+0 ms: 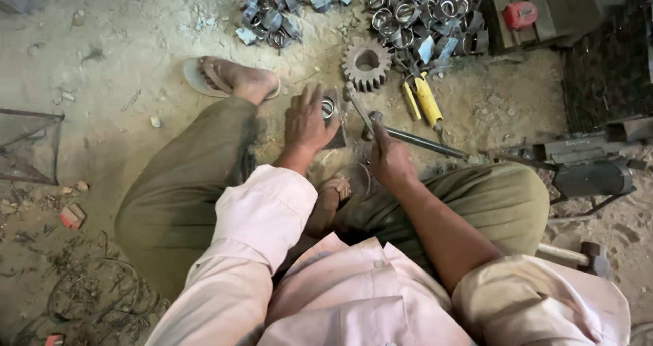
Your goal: The person sits on the floor and repeatedly hammers small metal rings onto square metal blocks using a hammer. The person picks up a ring, places it on a block, strikes it, and then discards the finished assembly onto a pile on the ground.
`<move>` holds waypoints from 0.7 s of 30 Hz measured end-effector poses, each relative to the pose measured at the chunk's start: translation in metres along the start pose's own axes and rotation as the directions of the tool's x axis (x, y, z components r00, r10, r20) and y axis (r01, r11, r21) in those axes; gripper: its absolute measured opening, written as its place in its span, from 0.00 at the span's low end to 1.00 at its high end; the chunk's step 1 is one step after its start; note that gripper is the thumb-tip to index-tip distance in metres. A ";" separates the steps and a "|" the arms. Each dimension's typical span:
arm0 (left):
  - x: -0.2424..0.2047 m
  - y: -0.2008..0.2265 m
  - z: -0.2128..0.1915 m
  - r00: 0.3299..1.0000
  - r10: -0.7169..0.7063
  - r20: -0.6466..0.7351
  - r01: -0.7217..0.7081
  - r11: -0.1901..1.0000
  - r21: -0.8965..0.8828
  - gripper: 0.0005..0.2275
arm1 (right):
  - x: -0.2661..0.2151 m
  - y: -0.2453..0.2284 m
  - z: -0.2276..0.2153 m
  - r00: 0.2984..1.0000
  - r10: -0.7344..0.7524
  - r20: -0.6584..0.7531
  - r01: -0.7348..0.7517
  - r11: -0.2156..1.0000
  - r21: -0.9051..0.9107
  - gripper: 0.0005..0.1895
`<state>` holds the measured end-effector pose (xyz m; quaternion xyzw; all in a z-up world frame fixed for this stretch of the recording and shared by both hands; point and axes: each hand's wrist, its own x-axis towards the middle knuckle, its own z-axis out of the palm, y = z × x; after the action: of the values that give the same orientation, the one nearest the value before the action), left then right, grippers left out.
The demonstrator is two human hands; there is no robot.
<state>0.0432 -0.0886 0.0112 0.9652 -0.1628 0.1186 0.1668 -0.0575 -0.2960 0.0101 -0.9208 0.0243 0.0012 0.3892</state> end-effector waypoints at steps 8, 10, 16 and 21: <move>-0.001 -0.031 0.030 0.983 -0.084 0.160 0.096 0.993 -0.069 0.25 | 0.005 0.007 0.011 0.997 -0.056 -0.058 0.055 0.998 -0.025 0.27; -0.001 -0.037 0.037 0.994 -0.044 0.097 0.053 0.994 -0.091 0.25 | 0.006 0.008 0.015 0.978 -0.174 -0.119 0.179 0.983 0.033 0.27; -0.001 -0.042 0.039 0.999 0.010 0.032 -0.006 0.992 -0.124 0.27 | 0.008 0.003 0.019 0.997 -0.057 0.060 0.060 0.997 -0.054 0.28; -0.002 -0.037 0.030 1.000 -0.013 0.014 0.016 0.983 -0.182 0.24 | 0.008 -0.008 0.015 0.994 0.062 0.093 -0.051 0.992 -0.115 0.29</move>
<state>0.0598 -0.0654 -0.0270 0.9478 -0.1669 0.0961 0.2540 -0.0485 -0.2804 0.0054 -0.9391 0.0314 0.0579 0.3373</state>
